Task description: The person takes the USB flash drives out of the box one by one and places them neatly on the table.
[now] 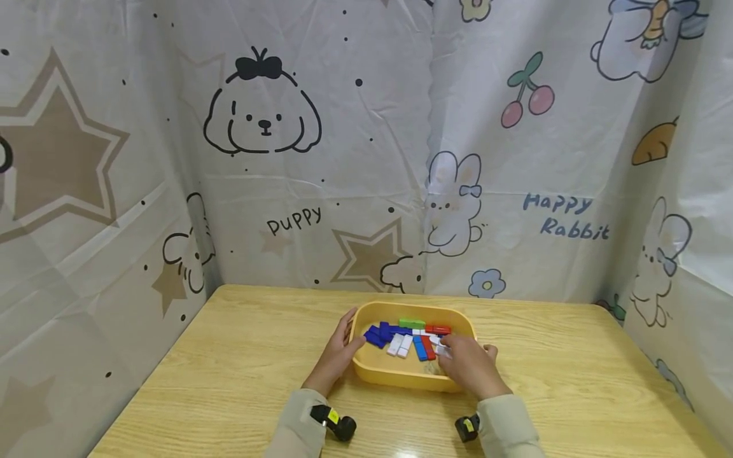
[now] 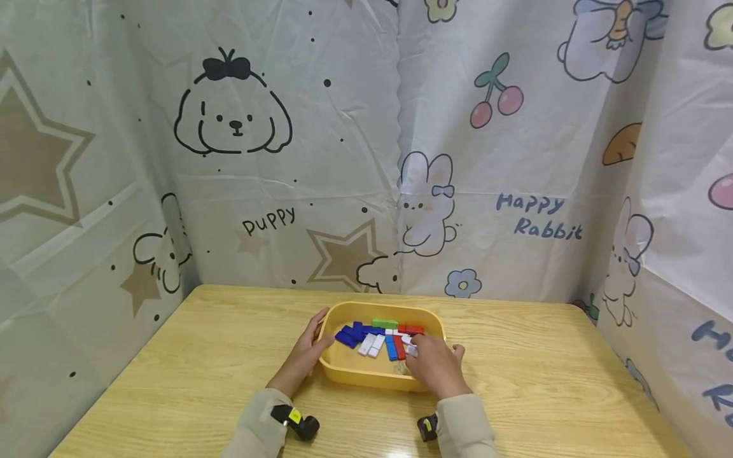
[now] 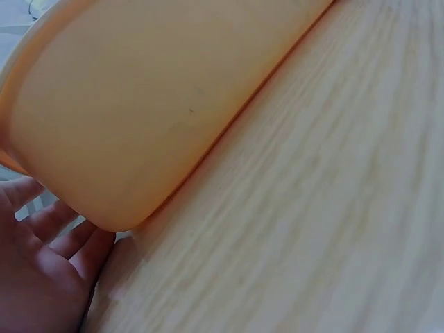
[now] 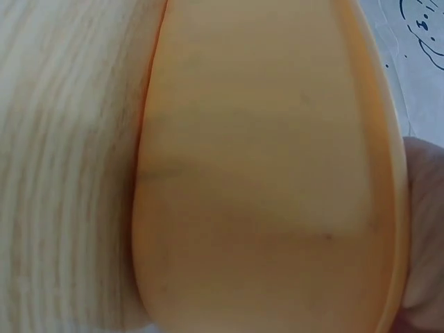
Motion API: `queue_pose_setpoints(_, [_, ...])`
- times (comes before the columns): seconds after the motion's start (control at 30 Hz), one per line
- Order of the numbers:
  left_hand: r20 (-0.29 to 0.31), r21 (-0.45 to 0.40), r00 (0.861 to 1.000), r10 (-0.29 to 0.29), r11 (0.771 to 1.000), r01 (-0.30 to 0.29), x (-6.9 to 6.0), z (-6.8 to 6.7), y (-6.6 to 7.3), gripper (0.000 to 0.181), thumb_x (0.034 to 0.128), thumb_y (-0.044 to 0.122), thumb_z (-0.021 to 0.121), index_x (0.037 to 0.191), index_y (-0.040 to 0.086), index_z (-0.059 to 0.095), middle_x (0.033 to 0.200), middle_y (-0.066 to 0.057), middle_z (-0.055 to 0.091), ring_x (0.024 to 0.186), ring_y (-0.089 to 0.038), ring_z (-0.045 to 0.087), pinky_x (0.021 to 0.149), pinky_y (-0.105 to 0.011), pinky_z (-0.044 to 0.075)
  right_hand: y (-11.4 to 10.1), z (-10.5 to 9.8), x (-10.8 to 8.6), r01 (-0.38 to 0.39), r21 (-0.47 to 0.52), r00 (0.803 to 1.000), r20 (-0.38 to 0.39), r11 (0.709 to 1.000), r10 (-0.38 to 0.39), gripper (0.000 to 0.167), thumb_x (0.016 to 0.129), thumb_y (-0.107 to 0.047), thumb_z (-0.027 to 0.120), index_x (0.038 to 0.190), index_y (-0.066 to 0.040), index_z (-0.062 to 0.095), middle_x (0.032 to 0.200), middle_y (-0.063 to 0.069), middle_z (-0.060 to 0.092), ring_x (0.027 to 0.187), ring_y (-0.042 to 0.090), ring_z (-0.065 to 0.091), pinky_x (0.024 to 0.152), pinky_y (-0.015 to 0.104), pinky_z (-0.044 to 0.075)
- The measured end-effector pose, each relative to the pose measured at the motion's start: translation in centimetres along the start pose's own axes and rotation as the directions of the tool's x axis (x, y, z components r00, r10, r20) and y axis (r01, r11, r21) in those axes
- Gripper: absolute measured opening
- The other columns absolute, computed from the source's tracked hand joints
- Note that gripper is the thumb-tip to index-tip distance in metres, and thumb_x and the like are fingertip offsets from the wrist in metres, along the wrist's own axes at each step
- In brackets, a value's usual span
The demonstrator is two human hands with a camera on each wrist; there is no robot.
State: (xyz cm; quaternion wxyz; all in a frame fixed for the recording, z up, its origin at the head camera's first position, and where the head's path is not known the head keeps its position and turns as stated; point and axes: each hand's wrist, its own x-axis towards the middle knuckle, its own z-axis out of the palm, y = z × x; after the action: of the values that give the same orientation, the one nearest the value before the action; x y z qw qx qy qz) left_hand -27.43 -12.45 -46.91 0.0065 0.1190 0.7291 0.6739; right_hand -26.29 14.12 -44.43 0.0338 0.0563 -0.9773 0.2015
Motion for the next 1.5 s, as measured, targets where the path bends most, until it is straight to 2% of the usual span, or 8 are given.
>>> queue_pose_setpoints(0.17, [-0.005, 0.022, 1.000, 0.000, 1.000, 0.000, 0.1, 0.1, -0.2, 0.066, 0.0941, 0.010, 0.053, 0.152, 0.005, 0.022, 0.153, -0.023, 0.029, 0.142, -0.036, 0.025, 0.114, -0.047, 0.023, 0.0, -0.1, 0.1, -0.020, -0.042, 0.999, 0.029, 0.999, 0.021, 0.033, 0.082, -0.021, 0.070, 0.111, -0.007, 0.069, 0.110, 0.010, 0.068, 0.102, 0.030, 0.059, 0.083, 0.058, 0.032])
queue_pose_setpoints(0.3, [0.003, 0.022, 1.000, 0.014, 1.000, -0.014, 0.0, 0.0, -0.2, 0.066, 0.0941, 0.008, 0.053, 0.152, 0.003, 0.021, 0.151, -0.025, 0.030, 0.141, -0.037, 0.027, 0.113, -0.047, 0.024, -0.1, -0.3, 0.3, -0.038, -0.055, 0.998, 0.056, 0.998, 0.041, 0.031, 0.078, -0.018, 0.071, 0.107, -0.007, 0.070, 0.101, 0.007, 0.067, 0.092, 0.026, 0.058, 0.078, 0.054, 0.033])
queue_pose_setpoints(0.57, [0.002, 0.020, 1.000, 0.021, 1.000, -0.021, 0.0, -0.2, -0.2, 0.066, 0.0935, 0.008, 0.053, 0.152, 0.003, 0.022, 0.151, -0.024, 0.031, 0.141, -0.036, 0.027, 0.114, -0.046, 0.022, -0.3, -0.2, 0.7, -0.043, -0.059, 0.996, 0.079, 0.997, 0.047, 0.020, 0.073, -0.015, 0.074, 0.092, -0.009, 0.071, 0.092, 0.003, 0.067, 0.082, 0.024, 0.057, 0.080, 0.058, 0.033])
queue_pose_setpoints(0.73, [-0.004, 0.020, 0.999, 0.041, 0.999, -0.041, 0.0, -0.3, -0.1, 0.065, 0.0932, 0.005, 0.053, 0.151, 0.001, 0.023, 0.150, -0.026, 0.032, 0.140, -0.037, 0.028, 0.114, -0.048, 0.022, -0.8, -0.1, 1.2, -0.077, -0.075, 0.988, 0.128, 0.994, 0.086, 0.010, 0.074, -0.015, 0.076, 0.080, -0.012, 0.068, 0.075, 0.000, 0.062, 0.072, 0.025, 0.054, 0.088, 0.067, 0.030])
queue_pose_setpoints(0.93, [-0.007, 0.000, 1.000, 0.026, 1.000, -0.026, -0.1, -0.2, -0.2, 0.064, 0.0927, 0.004, 0.052, 0.151, 0.002, 0.025, 0.149, -0.026, 0.033, 0.139, -0.038, 0.030, 0.113, -0.048, 0.025, -0.7, 0.4, 1.7, -0.087, -0.124, 0.984, 0.143, 0.988, 0.105, 0.018, 0.074, -0.018, 0.075, 0.065, -0.014, 0.060, 0.060, 0.000, 0.054, 0.063, 0.024, 0.051, 0.084, 0.061, 0.033])
queue_pose_setpoints(1.1, [-0.004, 0.000, 0.999, 0.037, 0.999, -0.037, 0.1, -0.3, -0.3, 0.064, 0.0928, 0.003, 0.051, 0.151, 0.002, 0.025, 0.150, -0.025, 0.033, 0.140, -0.037, 0.030, 0.113, -0.047, 0.025, -0.4, 0.5, 1.8, -0.080, -0.064, 0.990, 0.110, 0.995, 0.086, 0.015, 0.072, -0.024, 0.076, 0.076, -0.014, 0.067, 0.067, -0.003, 0.057, 0.066, 0.023, 0.052, 0.083, 0.056, 0.035])
queue_pose_setpoints(1.27, [-0.014, -0.001, 0.999, 0.045, 0.999, -0.045, 0.2, -0.4, -0.3, 0.063, 0.0921, 0.002, 0.051, 0.150, 0.002, 0.026, 0.149, -0.025, 0.035, 0.138, -0.036, 0.032, 0.113, -0.048, 0.026, -0.3, 0.5, 1.8, -0.051, 0.021, 0.997, 0.057, 0.998, 0.049, 0.025, 0.071, -0.026, 0.073, 0.095, -0.019, 0.070, 0.068, -0.007, 0.059, 0.066, 0.019, 0.053, 0.078, 0.050, 0.036])
queue_pose_setpoints(1.5, [-0.010, -0.030, 0.999, 0.043, 0.999, -0.043, 0.0, -0.4, -0.2, 0.063, 0.0917, 0.002, 0.051, 0.150, 0.001, 0.026, 0.148, -0.025, 0.036, 0.138, -0.038, 0.033, 0.112, -0.049, 0.026, -0.1, 0.4, 1.3, 0.002, 0.106, 1.000, -0.014, 0.994, 0.000, 0.017, 0.078, -0.027, 0.072, 0.094, -0.026, 0.069, 0.068, -0.008, 0.057, 0.063, 0.014, 0.051, 0.069, 0.040, 0.032])
